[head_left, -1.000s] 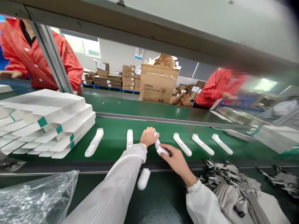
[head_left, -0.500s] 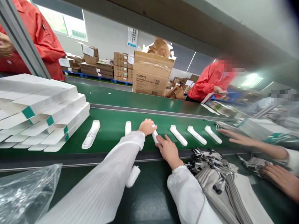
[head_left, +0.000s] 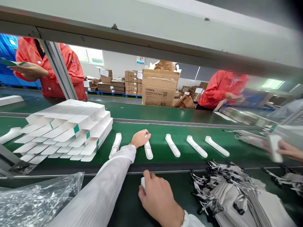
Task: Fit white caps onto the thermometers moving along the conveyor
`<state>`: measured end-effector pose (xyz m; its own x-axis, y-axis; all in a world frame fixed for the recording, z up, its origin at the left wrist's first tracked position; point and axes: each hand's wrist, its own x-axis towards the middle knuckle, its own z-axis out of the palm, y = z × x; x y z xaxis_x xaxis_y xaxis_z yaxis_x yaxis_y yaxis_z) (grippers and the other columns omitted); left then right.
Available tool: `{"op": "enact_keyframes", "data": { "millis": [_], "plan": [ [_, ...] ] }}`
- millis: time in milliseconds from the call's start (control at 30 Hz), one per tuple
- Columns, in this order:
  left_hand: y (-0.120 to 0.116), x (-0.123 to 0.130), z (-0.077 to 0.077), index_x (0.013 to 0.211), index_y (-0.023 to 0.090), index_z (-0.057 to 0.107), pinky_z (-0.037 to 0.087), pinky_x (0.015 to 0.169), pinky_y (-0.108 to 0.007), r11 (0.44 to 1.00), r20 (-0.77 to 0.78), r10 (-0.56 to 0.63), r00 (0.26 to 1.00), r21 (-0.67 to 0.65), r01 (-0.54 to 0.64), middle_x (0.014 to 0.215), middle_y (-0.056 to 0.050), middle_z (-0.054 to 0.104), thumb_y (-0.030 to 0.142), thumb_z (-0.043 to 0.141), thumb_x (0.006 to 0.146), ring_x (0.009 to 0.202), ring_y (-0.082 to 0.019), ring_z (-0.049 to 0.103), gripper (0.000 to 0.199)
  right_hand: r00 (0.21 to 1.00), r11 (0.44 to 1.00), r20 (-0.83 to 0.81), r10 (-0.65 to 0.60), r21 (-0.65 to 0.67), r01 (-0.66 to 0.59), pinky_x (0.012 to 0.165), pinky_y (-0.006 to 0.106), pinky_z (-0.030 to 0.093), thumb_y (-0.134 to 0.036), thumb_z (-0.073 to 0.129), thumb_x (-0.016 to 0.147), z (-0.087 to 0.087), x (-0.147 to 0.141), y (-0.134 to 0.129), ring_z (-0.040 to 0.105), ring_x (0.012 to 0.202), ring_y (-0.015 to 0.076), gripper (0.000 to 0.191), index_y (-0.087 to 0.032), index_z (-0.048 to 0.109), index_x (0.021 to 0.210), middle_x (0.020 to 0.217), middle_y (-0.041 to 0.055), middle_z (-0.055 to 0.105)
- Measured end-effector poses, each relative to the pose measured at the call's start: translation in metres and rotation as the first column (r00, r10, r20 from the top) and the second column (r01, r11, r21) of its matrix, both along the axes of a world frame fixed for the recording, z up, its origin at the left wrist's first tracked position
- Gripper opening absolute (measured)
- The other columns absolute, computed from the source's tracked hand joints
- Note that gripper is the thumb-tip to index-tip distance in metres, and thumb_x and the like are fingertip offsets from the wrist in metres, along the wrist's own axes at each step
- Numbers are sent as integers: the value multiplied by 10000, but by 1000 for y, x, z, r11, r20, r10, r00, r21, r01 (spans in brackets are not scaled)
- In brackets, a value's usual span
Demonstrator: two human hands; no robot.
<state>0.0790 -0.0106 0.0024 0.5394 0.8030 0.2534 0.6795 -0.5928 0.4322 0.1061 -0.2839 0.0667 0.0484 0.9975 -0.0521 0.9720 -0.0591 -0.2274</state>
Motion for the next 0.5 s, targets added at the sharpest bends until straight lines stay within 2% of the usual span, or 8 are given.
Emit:
{"op": "enact_keyframes", "data": {
  "millis": [100,200,267,333,400,500],
  "plan": [
    [-2,9,-3,869,243,572,446,728,-313,1000,30,10,1000,-5,-10,924,-4,675,377,487,895,851,-205,621,160,999,997,-28,-31,76,33,591,312,427,-203,588,862,0,18,12,689,760,283,275,-213,552,1134,896,50,698],
    [-4,19,-1,832,234,549,437,709,-312,1000,31,4,1000,6,-5,874,-13,664,365,492,888,824,-206,615,153,983,964,-33,-182,189,185,579,286,395,-251,585,921,-5,43,40,682,791,247,296,-216,499,1202,932,33,694],
    [-5,23,0,814,229,545,439,707,-309,1000,31,3,1000,8,-3,862,-20,659,372,496,890,824,-206,615,170,966,943,30,-256,228,243,582,274,387,-257,573,955,-14,57,58,674,833,235,219,-193,522,1158,932,45,689],
    [-6,28,-2,807,225,549,444,708,-304,1000,34,0,999,9,-1,864,-24,661,385,498,895,825,-204,618,190,959,946,118,-258,233,226,596,267,392,-260,543,984,-26,68,69,666,853,231,122,-185,570,1076,901,57,687],
    [-8,34,-4,816,224,564,452,720,-298,1000,33,0,999,12,0,873,-26,664,401,495,906,832,-202,623,211,961,959,172,-218,219,179,619,268,408,-295,524,1001,-35,77,73,660,843,230,135,-194,609,1028,865,64,683],
    [-13,46,-3,861,210,609,465,797,-303,999,4,23,1000,44,-23,930,-53,669,464,461,941,895,-213,634,304,973,975,161,-163,180,133,692,276,442,-338,542,996,-40,89,70,657,853,220,182,-237,641,1110,887,66,684]
  ]
}}
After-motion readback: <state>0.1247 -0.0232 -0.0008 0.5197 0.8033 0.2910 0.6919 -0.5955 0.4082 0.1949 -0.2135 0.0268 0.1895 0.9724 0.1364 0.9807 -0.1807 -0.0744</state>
